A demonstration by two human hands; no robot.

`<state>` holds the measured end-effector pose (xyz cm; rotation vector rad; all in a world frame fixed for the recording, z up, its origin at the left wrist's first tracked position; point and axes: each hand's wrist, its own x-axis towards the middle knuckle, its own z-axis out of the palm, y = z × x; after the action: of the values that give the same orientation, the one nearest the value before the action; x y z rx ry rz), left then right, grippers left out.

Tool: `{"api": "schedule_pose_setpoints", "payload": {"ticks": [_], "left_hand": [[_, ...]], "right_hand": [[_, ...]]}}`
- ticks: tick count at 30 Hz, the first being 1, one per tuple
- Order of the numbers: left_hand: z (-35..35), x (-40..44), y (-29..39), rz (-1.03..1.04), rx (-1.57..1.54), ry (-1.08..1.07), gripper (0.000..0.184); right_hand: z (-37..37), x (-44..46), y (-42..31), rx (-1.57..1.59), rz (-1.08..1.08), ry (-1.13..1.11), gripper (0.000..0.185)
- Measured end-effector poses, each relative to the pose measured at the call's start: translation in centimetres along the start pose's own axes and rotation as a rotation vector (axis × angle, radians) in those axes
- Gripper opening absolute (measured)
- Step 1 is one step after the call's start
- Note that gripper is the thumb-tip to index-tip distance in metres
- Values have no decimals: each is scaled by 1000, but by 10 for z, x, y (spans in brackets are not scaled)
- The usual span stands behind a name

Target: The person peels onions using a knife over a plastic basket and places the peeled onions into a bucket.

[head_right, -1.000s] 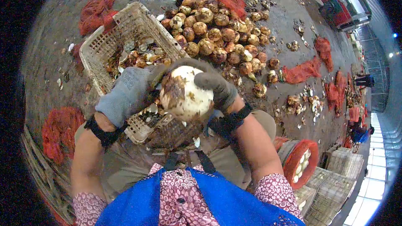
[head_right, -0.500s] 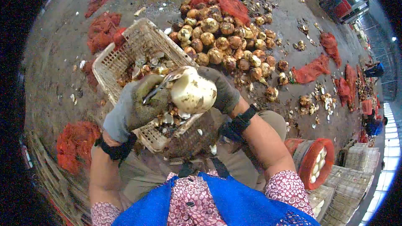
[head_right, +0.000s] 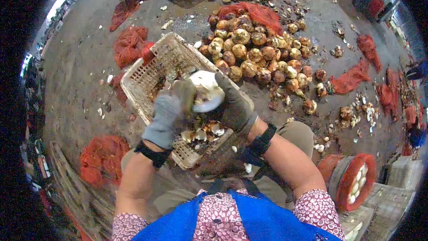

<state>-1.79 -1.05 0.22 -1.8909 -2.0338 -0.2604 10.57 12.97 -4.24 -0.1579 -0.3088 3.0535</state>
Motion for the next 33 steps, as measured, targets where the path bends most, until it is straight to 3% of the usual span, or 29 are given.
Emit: {"api": "schedule_pose_setpoints", "payload": {"ticks": [1, 4, 6, 7, 9, 10, 11, 13, 14, 15, 16, 17, 19, 21, 22, 23, 25, 27, 29, 30, 31, 33], "left_hand": [[2, 3, 6, 37, -5, -28, 31], [-14, 8, 20, 69, -177, -90, 30], [-20, 11, 18, 41, -739, 156, 28], [-31, 8, 20, -275, -1189, 7, 26], [-24, -6, 6, -698, -1629, 81, 21], [-23, -8, -9, -357, -1037, 226, 23], [-28, -12, -28, -487, -1046, 144, 26], [9, -26, -61, -769, -2175, 443, 35], [14, -31, -56, -700, -1666, 301, 48], [20, -35, -50, -865, -2087, 236, 58], [-10, -12, -18, -990, -2045, 217, 57], [-36, 12, 16, -1122, -1995, 198, 57], [-21, 9, 27, -935, -2035, -22, 57], [-21, 4, 23, -916, -2085, -136, 53], [-21, 6, 21, -852, -1988, -57, 51], [-14, 1, 24, -1014, -1863, 91, 52], [-14, -33, -11, -920, -1589, 90, 49], [27, -11, 9, -602, -1372, 80, 44], [-17, 14, 14, -720, -1635, 131, 38], [-18, 4, 0, -740, -1471, 136, 38], [-7, 7, -7, -741, -1346, 132, 39], [-2, 3, -27, -773, -1796, 431, 58]], "right_hand": [[1, 2, 10, -120, -126, 184, 66], [13, -12, -8, -272, -105, 259, 49], [12, -13, -18, -408, -96, 206, 48], [9, -12, -21, -430, -72, 186, 52], [7, -12, -21, -384, -84, 49, 53], [7, -14, -21, -382, -86, 47, 53], [7, -18, -20, -371, -86, 0, 51], [6, -27, -19, -366, -83, -46, 50], [3, -29, -19, -280, -105, -57, 50], [0, -26, -21, -190, -125, -78, 50], [-7, -18, -23, -506, -253, -37, 52], [12, -17, -22, -235, -174, -108, 47], [2, -1, -13, -888, -470, 121, 61], [16, 5, -11, -1246, -677, 39, 45], [19, 19, -9, -477, -393, 170, 46], [27, 19, -12, -227, -108, -75, 45], [34, 38, 19, -236, -129, -92, 44], [23, -1, 10, -416, -263, 133, 44], [26, 11, 4, -544, -298, 201, 43], [40, 11, 2, -313, -135, 20, 43], [35, 8, 0, -223, -95, 69, 47], [34, 6, -3, -294, -190, 158, 49]]}}
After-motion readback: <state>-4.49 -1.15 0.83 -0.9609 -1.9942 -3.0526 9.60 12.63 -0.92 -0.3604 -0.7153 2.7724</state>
